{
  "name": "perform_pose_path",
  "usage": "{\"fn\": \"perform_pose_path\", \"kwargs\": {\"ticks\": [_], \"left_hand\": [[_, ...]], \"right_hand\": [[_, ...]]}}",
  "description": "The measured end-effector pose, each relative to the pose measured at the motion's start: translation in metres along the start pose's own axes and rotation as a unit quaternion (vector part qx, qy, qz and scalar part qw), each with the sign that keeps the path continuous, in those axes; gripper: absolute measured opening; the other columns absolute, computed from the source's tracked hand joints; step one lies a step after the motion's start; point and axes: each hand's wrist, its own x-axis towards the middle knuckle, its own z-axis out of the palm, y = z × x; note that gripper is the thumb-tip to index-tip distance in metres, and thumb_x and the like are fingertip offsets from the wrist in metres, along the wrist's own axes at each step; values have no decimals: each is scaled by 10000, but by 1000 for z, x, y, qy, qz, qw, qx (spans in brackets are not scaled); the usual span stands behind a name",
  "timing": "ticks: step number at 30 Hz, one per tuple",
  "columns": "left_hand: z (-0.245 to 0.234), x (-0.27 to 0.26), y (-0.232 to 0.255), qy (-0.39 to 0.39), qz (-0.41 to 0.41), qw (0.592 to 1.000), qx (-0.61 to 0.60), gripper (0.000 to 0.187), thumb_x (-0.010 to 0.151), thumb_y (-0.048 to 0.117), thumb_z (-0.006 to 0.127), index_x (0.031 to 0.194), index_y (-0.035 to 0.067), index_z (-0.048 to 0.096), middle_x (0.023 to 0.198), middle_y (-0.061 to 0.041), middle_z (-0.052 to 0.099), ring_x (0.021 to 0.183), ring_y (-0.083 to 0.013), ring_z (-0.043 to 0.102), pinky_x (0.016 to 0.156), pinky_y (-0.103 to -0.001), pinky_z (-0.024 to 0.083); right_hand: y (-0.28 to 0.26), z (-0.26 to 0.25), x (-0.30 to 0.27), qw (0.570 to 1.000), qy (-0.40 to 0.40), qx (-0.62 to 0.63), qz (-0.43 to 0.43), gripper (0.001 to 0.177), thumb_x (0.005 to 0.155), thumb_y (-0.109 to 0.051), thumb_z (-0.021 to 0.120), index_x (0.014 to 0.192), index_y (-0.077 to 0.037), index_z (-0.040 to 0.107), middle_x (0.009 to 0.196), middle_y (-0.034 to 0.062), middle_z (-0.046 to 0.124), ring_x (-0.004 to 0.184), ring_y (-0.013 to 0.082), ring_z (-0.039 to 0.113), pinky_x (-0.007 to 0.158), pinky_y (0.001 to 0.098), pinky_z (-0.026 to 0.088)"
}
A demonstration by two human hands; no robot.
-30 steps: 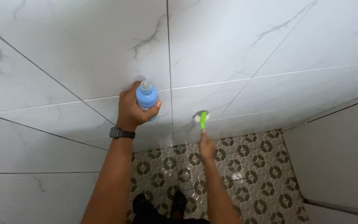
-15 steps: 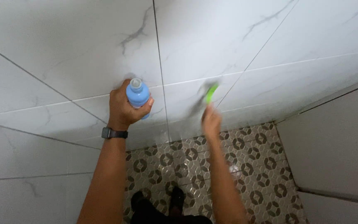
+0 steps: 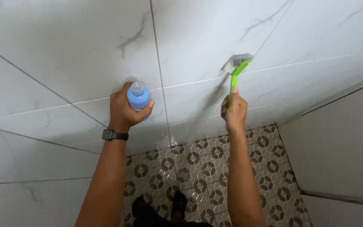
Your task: Scrubbing bathroom wall tiles and grout with a cleaning brush and solution.
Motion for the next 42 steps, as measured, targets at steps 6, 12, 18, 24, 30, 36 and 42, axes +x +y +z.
{"fn": "perform_pose_path", "kwargs": {"ticks": [6, 12, 18, 24, 30, 36, 42], "left_hand": [[0, 2, 3, 2, 28, 1000, 1, 423, 816, 332, 802, 1107, 81, 625, 903, -85, 738, 801, -247, 765, 739, -372, 638], [-7, 6, 14, -40, -27, 999, -24, 396, 843, 326, 800, 1069, 72, 596, 911, -92, 727, 806, -234, 743, 742, -384, 605], [-4, 15, 55, -279, -99, 952, 76, 639, 713, 330, 753, 1240, 58, 515, 936, -122, 694, 733, -260, 701, 623, -407, 560], [47, 52, 114, -344, 21, 905, 248, 507, 706, 279, 758, 1146, 68, 621, 923, -102, 702, 767, -287, 691, 642, -436, 544], [113, 89, 176, -397, -39, 794, 458, 482, 690, 519, 848, 931, 114, 748, 886, -48, 709, 827, -229, 717, 665, -377, 526], [108, 65, 147, -301, 4, 861, 411, 558, 577, 374, 886, 1032, 118, 689, 926, -77, 707, 812, -288, 703, 633, -466, 517], [64, 23, 102, -86, 35, 964, 249, 656, 782, 318, 833, 1287, -2, 561, 972, -172, 725, 728, -317, 726, 565, -439, 569]], "right_hand": [[162, 0, -12, 973, -38, -151, 172, 511, 1084, -469, 374, 701, -157, 505, 544, -43, 407, 409, 110, 325, 350, 297, 275], [140, -12, -29, 978, -23, -159, 137, 588, 1075, -508, 442, 650, -107, 509, 537, -21, 460, 432, 102, 395, 389, 287, 318], [-5, -24, -3, 996, -1, -85, 14, 538, 1069, -464, 411, 641, -152, 504, 513, -29, 444, 389, 111, 362, 336, 290, 305], [45, -10, -13, 992, -10, -107, 66, 558, 1049, -508, 426, 638, -141, 513, 504, -24, 445, 406, 136, 387, 372, 323, 322], [133, -13, -44, 986, -49, -137, 79, 667, 1001, -574, 527, 559, -74, 539, 495, 12, 489, 440, 130, 445, 429, 321, 371], [-17, -27, -7, 997, -23, -72, 25, 596, 1027, -545, 488, 584, -146, 487, 489, -20, 449, 376, 117, 353, 366, 339, 299], [-38, 4, -16, 995, -54, -40, -73, 594, 1036, -535, 483, 604, -128, 494, 513, -27, 428, 426, 121, 362, 398, 348, 294]]}}
